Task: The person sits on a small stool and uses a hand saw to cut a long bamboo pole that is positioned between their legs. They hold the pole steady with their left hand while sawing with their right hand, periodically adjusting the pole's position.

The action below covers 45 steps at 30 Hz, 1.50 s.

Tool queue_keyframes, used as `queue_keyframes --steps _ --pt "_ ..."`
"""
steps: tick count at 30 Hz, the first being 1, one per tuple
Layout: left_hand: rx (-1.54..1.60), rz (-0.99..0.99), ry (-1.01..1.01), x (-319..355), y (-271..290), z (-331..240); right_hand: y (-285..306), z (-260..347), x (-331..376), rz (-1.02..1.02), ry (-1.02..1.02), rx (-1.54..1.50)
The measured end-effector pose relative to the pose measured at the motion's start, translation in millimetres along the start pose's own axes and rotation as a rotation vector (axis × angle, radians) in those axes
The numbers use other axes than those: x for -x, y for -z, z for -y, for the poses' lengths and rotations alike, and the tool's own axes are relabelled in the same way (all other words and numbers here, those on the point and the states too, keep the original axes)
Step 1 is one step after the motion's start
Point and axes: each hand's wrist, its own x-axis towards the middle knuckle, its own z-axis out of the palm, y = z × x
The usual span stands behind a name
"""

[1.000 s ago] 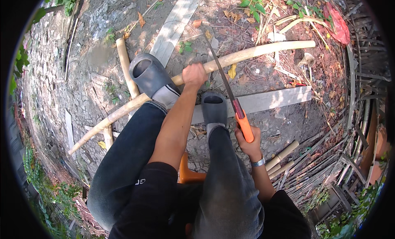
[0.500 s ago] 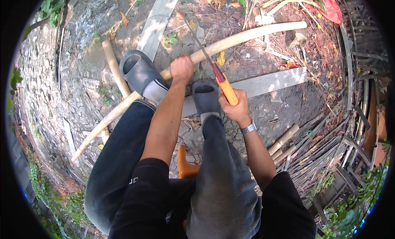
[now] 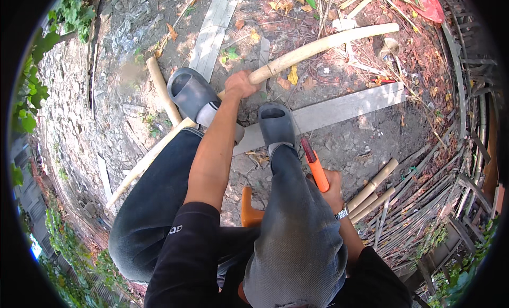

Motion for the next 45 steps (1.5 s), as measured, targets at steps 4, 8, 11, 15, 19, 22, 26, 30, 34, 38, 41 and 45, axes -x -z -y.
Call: queue_keyframes --steps 4,8,11,15,19,22,26,30,34,38,41,45 --pt "-0.082 0.046 0.058 2 -2 -1 6 -9 6 0.012 0.052 0.025" --pt "-0.23 -0.021 0.109 -5 -11 -4 16 -9 13 0.036 0.011 -0.037" --pt "-0.293 -0.117 0.057 7 -28 -8 28 -12 20 0.052 0.008 -0.032" --pt "-0.16 -0.152 0.073 16 -39 -15 31 -14 31 0.023 0.001 -0.054" --pt "-0.137 -0.235 0.006 20 -45 -17 22 -10 23 0.016 -0.034 -0.04" --pt "-0.089 -0.093 0.034 13 -28 -28 11 -16 7 -0.042 -0.005 -0.011" --pt "-0.017 0.101 0.077 5 11 -26 -1 -11 -22 -0.033 -0.05 -0.054" --pt "-0.033 0.117 0.085 -3 4 -29 -10 -26 -44 -0.056 -0.04 -0.131" --pt "-0.058 0.112 0.1 0 11 -29 -8 -16 -63 -0.051 0.018 -0.065" --pt "-0.137 0.018 0.054 1 4 -27 -7 -18 -70 -0.027 0.017 -0.074" --pt "-0.153 -0.016 0.073 2 0 -35 -11 -21 -69 -0.028 0.029 -0.11" --pt "-0.096 -0.07 0.142 -8 -8 -32 -17 -20 -56 -0.036 0.049 -0.081"
